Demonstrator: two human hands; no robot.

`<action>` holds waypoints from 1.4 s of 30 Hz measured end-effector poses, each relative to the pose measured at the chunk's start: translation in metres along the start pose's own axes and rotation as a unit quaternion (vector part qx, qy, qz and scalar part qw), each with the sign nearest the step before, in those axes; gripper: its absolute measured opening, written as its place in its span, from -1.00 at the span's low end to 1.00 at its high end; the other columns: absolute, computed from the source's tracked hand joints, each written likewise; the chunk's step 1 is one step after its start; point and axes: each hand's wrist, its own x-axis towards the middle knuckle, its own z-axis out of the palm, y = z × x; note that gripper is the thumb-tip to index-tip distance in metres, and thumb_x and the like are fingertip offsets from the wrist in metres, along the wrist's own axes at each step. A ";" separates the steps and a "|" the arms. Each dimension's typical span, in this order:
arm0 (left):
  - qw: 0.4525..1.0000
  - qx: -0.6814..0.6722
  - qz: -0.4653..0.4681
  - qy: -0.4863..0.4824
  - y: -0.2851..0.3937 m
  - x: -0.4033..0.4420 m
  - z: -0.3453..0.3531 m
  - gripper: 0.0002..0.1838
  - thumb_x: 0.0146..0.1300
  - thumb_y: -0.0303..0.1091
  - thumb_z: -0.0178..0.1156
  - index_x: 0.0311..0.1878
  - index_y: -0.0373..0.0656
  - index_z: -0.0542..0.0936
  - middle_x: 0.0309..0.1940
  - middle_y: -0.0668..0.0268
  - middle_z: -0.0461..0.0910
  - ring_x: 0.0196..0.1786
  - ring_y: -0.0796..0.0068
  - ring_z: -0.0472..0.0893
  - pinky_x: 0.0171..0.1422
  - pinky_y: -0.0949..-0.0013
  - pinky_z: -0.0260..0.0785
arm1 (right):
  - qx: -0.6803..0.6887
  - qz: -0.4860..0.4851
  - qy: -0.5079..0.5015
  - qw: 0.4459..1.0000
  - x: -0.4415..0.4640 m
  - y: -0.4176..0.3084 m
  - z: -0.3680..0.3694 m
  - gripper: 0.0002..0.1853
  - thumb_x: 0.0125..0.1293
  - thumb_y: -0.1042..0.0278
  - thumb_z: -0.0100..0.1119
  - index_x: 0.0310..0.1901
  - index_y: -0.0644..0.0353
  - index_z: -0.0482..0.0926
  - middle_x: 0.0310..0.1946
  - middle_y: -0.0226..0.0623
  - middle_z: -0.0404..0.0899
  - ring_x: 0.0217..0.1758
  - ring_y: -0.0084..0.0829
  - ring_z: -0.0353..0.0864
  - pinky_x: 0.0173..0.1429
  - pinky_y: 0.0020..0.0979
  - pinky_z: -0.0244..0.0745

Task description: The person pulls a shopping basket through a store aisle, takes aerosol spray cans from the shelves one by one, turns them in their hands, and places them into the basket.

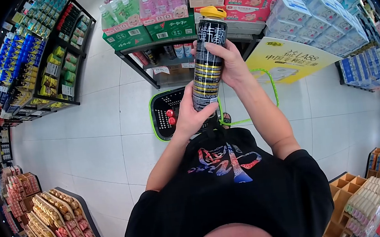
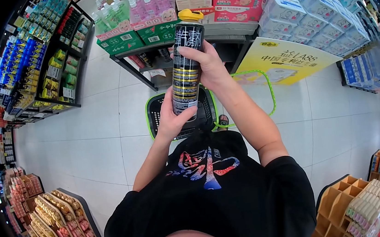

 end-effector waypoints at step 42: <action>0.993 0.115 -0.040 -0.006 -0.032 0.005 -0.019 -0.38 -0.03 -0.56 0.53 0.12 -0.21 0.46 -0.12 0.34 0.58 -0.08 0.55 0.58 0.07 0.41 0.44 | -0.168 -0.114 -0.112 0.973 -0.039 0.015 0.010 -0.05 -0.01 0.32 0.61 0.40 0.33 0.28 0.23 -0.24 0.50 0.29 -0.43 0.47 0.42 -0.35 0.31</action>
